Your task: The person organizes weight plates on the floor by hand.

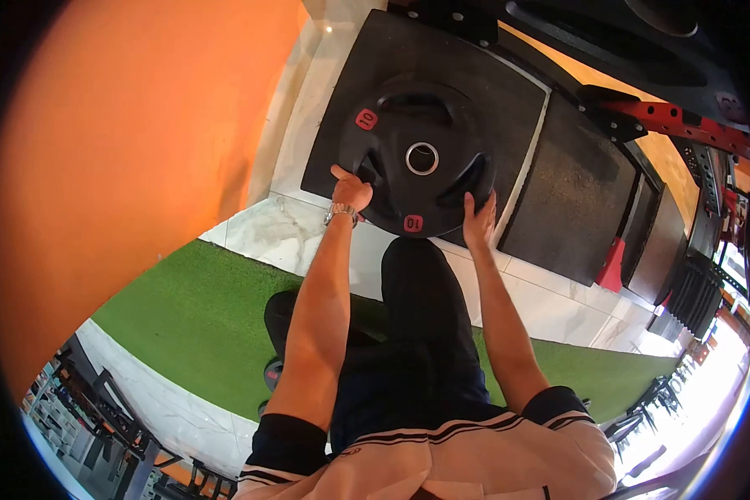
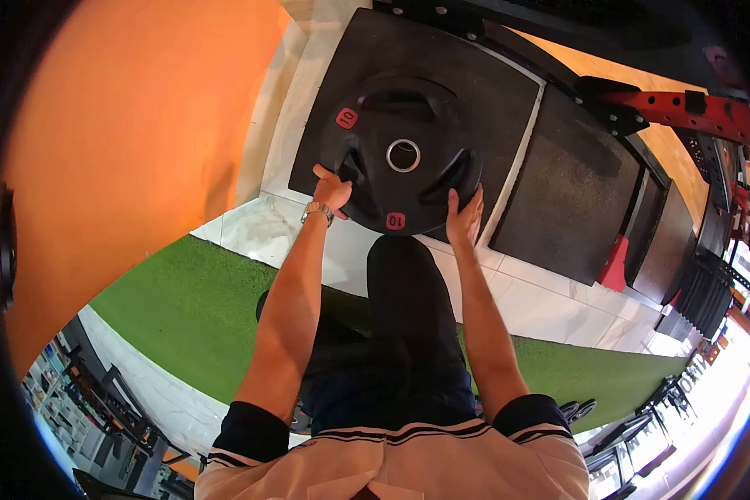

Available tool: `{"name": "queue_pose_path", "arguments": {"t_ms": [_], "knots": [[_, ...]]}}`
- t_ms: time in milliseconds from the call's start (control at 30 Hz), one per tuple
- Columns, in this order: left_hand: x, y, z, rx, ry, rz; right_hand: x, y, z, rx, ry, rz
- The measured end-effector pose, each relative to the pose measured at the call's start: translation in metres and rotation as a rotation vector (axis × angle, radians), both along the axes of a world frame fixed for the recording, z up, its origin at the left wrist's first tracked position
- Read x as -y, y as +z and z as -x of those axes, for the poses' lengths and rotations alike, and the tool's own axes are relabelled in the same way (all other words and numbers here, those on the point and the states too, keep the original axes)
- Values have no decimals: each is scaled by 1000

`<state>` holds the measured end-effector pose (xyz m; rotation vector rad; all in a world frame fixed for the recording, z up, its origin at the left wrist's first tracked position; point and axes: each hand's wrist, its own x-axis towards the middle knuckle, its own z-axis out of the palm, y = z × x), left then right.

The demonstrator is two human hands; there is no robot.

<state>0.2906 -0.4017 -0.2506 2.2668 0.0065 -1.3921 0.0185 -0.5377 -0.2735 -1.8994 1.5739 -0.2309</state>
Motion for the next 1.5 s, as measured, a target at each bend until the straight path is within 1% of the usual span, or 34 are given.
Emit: {"name": "queue_pose_path", "arguments": {"t_ms": [33,67,100,167,267,367,467,567,667,767,800,867,900,1000,1100,1167,1200,1267,1400,1467,1500], "knots": [[-2,-9,0,94,-84,-16,-6,1,-3,-20,-44,-58],[-5,-18,0,63,-61,-21,-13,1,-7,-10,-82,-103],[-1,-2,-1,32,-38,-24,-18,3,-11,0,-120,-146],[2,8,-1,17,-16,-21,-15,18,-23,-52,-180,-323],[2,7,-1,37,-53,-38,-9,-16,-13,-93,-127,-251],[4,16,0,34,-61,-44,-4,21,-27,-38,-177,-443],[5,23,0,65,-110,-68,-4,20,-27,-83,-167,-421],[1,20,2,103,-104,-14,-8,34,-33,11,-209,-404],[1,18,2,111,-107,-19,-7,35,-33,18,-245,-438],[1,22,1,101,-115,-14,-6,-11,-6,157,-213,-386],[1,21,0,104,-124,-10,-3,-2,-8,268,-240,-477],[-1,18,0,109,-143,-9,1,33,-15,488,-299,-665],[0,19,0,126,-148,-13,4,36,-15,530,-323,-726],[0,18,3,168,-169,-31,5,37,-15,538,-293,-738],[-2,11,4,213,-193,-43,5,33,-15,479,-270,-680],[-3,9,4,229,-202,-40,6,-4,-1,396,-223,-567],[-5,5,5,254,-216,-41,5,-3,-6,356,-199,-510],[-8,-2,7,301,-246,-42,3,4,-7,337,-251,-554],[-8,-9,13,485,-346,-115,3,42,-24,377,-329,-659],[-11,-15,18,628,-372,-117,3,35,-22,326,-305,-585],[-10,-15,19,636,-367,-133,3,30,-20,299,-295,-548]]}}
